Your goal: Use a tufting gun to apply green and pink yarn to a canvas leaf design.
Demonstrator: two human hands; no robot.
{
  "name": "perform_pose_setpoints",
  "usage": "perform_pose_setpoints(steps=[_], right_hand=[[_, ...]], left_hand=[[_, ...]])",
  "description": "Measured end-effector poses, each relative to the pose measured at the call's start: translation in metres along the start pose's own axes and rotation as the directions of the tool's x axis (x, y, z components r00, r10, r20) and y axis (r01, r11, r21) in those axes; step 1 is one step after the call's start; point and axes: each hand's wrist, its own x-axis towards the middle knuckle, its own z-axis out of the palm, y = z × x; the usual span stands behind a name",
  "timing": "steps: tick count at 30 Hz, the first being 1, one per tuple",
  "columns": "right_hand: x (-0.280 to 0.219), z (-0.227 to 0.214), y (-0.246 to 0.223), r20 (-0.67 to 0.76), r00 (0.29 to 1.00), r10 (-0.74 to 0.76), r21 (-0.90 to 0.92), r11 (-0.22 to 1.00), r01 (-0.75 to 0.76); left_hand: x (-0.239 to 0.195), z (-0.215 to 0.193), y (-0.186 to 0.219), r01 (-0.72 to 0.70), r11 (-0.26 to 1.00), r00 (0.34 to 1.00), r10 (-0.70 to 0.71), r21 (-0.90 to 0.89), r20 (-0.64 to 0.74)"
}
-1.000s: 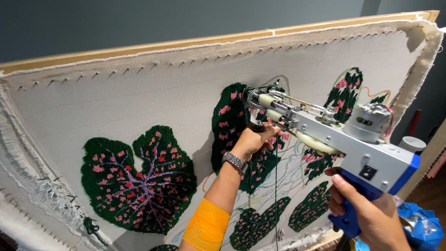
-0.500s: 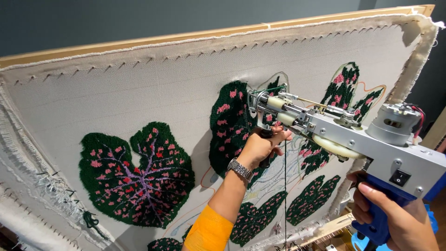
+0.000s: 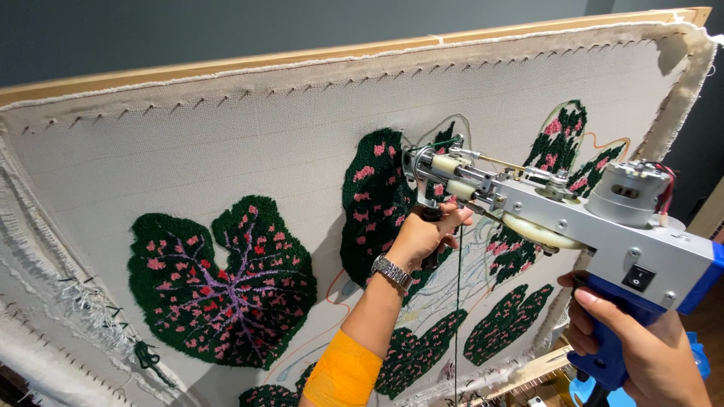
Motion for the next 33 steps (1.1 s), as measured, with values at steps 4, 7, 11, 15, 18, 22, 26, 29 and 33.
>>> perform_pose_setpoints(steps=[4, 7, 11, 15, 18, 22, 26, 29, 33], right_hand=[[0.005, 0.016, 0.002, 0.010, 0.999, -0.048, 0.031, 0.998, 0.047], [0.011, 0.034, 0.002, 0.108, 0.968, -0.225, 0.089, 0.972, 0.216], [0.011, 0.060, -0.012, 0.090, 0.960, -0.266, -0.069, 0.960, 0.273], [0.015, 0.061, -0.007, 0.110, 0.962, -0.251, -0.050, 0.965, 0.257], [0.021, 0.061, -0.002, 0.052, 0.972, -0.230, -0.089, 0.968, 0.234], [0.025, 0.057, 0.003, 0.098, 0.955, -0.280, -0.059, 0.956, 0.286], [0.031, 0.055, 0.006, 0.079, 0.971, -0.224, -0.041, 0.973, 0.228], [0.034, 0.051, 0.013, 0.093, 0.965, -0.245, -0.003, 0.969, 0.246], [0.030, 0.062, 0.000, 0.057, 0.972, -0.228, 0.047, 0.973, 0.226]], left_hand=[[0.013, -0.009, -0.006, 0.052, 0.998, 0.998, -0.051, 0.038, -0.034], [0.027, -0.018, -0.012, 0.033, 0.999, 0.997, -0.033, -0.011, -0.067], [0.044, -0.026, -0.016, 0.082, 0.994, 0.989, -0.091, -0.076, -0.118], [0.050, -0.029, -0.010, 0.101, 0.995, 0.985, -0.103, -0.024, -0.138], [0.057, -0.037, -0.019, 0.090, 0.996, 0.986, -0.091, -0.009, -0.142], [0.055, -0.037, -0.009, 0.101, 0.995, 0.986, -0.102, -0.009, -0.130], [0.064, -0.043, -0.013, 0.108, 0.993, 0.987, -0.102, 0.039, -0.125], [0.060, -0.044, -0.006, 0.116, 0.989, 0.986, -0.104, 0.090, -0.130], [0.061, -0.042, -0.001, 0.040, 0.998, 0.994, -0.035, 0.040, -0.106]])
